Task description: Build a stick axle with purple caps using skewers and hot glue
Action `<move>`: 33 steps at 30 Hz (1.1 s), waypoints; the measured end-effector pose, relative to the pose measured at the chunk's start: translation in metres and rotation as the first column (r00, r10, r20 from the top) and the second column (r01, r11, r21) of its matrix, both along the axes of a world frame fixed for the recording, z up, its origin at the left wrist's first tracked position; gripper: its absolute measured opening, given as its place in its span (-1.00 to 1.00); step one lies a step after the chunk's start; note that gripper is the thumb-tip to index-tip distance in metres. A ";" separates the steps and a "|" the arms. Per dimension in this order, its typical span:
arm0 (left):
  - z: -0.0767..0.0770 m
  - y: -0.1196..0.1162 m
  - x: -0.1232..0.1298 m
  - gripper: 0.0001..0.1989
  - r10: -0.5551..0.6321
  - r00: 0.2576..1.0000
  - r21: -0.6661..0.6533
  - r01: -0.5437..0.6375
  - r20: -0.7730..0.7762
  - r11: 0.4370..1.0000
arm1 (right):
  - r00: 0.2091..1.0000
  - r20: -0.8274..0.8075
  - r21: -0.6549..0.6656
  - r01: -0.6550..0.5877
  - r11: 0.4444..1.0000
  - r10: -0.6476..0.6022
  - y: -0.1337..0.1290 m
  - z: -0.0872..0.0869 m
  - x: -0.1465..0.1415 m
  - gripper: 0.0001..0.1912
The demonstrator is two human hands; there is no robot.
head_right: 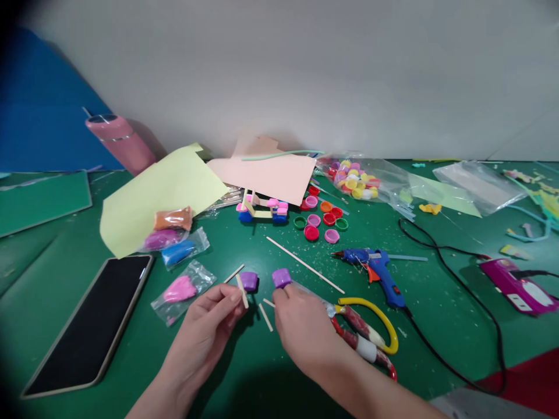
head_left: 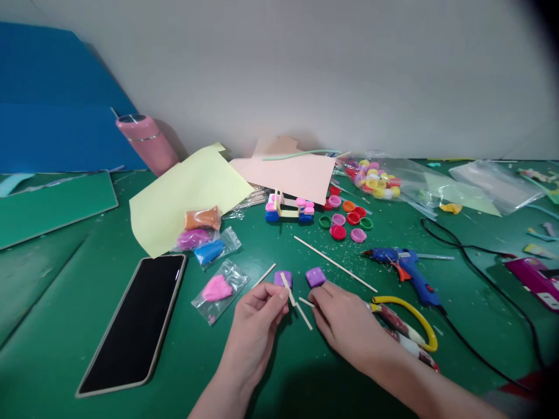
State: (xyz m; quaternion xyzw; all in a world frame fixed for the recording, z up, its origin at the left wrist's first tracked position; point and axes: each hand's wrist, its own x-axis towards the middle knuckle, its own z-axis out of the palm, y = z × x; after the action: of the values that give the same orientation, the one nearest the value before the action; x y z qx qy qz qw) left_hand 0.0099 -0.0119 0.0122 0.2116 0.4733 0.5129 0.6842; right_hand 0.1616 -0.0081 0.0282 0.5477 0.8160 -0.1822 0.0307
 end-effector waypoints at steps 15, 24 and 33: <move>-0.004 -0.001 0.002 -0.85 -0.025 0.996 0.000 0.025 -0.090 1.000 | 0.966 -0.251 -0.058 0.041 0.998 -0.054 0.010 0.010 0.007 -0.85; -0.005 -0.003 0.003 -0.85 -0.162 0.960 -0.025 0.160 -0.228 0.987 | 0.387 -0.729 -0.592 0.057 0.804 -0.564 0.008 -0.005 0.008 -0.84; -0.004 -0.003 0.005 -0.84 -0.210 0.938 -0.043 0.206 -0.275 0.978 | 0.382 -0.715 -0.622 0.033 0.782 -0.585 0.009 -0.014 0.006 -0.81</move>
State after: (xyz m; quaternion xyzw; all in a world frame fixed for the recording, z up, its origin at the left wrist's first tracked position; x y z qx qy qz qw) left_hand 0.0154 -0.0145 0.0080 0.3256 0.5433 0.3996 0.6627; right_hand 0.1678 0.0004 0.0146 0.4888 0.5028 -0.6510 -0.2905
